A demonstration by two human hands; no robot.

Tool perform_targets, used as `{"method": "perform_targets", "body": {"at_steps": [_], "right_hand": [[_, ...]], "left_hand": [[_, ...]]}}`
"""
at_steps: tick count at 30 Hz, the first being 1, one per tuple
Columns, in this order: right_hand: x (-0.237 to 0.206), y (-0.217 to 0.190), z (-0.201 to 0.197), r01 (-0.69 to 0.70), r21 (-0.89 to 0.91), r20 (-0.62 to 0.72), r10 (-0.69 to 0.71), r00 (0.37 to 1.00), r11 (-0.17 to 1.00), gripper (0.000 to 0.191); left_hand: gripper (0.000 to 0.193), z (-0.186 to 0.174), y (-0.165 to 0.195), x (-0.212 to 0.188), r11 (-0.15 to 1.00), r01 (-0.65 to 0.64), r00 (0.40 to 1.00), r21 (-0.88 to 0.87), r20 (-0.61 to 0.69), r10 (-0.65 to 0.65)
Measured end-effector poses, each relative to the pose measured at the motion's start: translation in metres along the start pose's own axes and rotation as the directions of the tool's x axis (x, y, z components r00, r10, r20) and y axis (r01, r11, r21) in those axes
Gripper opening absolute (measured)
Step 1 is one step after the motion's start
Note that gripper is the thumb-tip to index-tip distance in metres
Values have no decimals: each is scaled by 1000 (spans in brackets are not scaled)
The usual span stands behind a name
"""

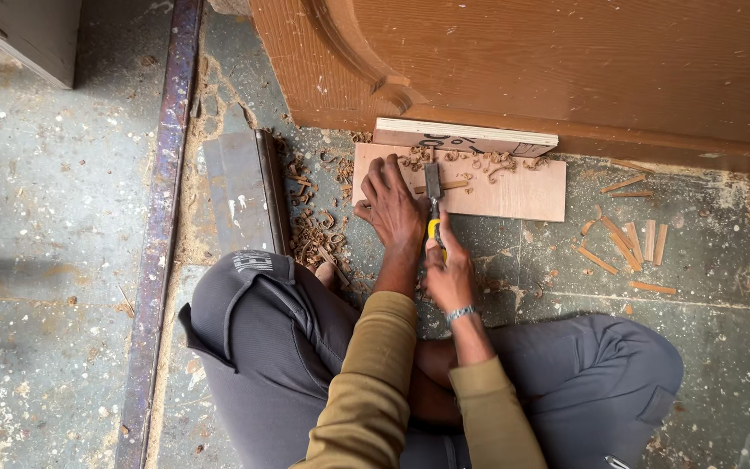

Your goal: The person carves a piece of wood using a chisel and a hammer, while sitting on the floor.

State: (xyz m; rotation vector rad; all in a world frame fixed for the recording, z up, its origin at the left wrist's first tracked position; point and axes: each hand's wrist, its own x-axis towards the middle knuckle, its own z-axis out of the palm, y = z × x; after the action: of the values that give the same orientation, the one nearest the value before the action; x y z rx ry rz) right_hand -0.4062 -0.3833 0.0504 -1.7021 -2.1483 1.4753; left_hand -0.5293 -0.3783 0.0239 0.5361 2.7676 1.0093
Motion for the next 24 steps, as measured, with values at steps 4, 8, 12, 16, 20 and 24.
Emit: {"method": "perform_targets", "body": {"at_steps": [4, 8, 12, 16, 20, 24], "right_hand": [[20, 3, 2, 367, -233, -154, -407, 900, 900, 66], [23, 12, 2, 453, -214, -160, -488, 858, 866, 69], [16, 5, -5, 39, 398, 54, -66, 996, 916, 64], [-6, 6, -42, 53, 927, 24, -200, 980, 370, 61], [-30, 24, -81, 152, 859, -84, -158, 984, 488, 61], [-44, 37, -93, 124, 811, -96, -78, 992, 572, 62]], "left_hand": [[107, -2, -1, -4, 1000, -8, 1000, 9, -2, 8], [108, -5, 3, -1, 999, 30, 998, 32, 51, -32], [104, -2, 3, -5, 1000, 1, 1000, -1, 9, -1], [78, 12, 0, -16, 976, -204, 974, -71, -116, 195], [27, 28, -3, -19, 948, -314, 923, 43, -221, 316], [30, 40, -4, -22, 965, -261, 942, -10, -221, 253]]}}
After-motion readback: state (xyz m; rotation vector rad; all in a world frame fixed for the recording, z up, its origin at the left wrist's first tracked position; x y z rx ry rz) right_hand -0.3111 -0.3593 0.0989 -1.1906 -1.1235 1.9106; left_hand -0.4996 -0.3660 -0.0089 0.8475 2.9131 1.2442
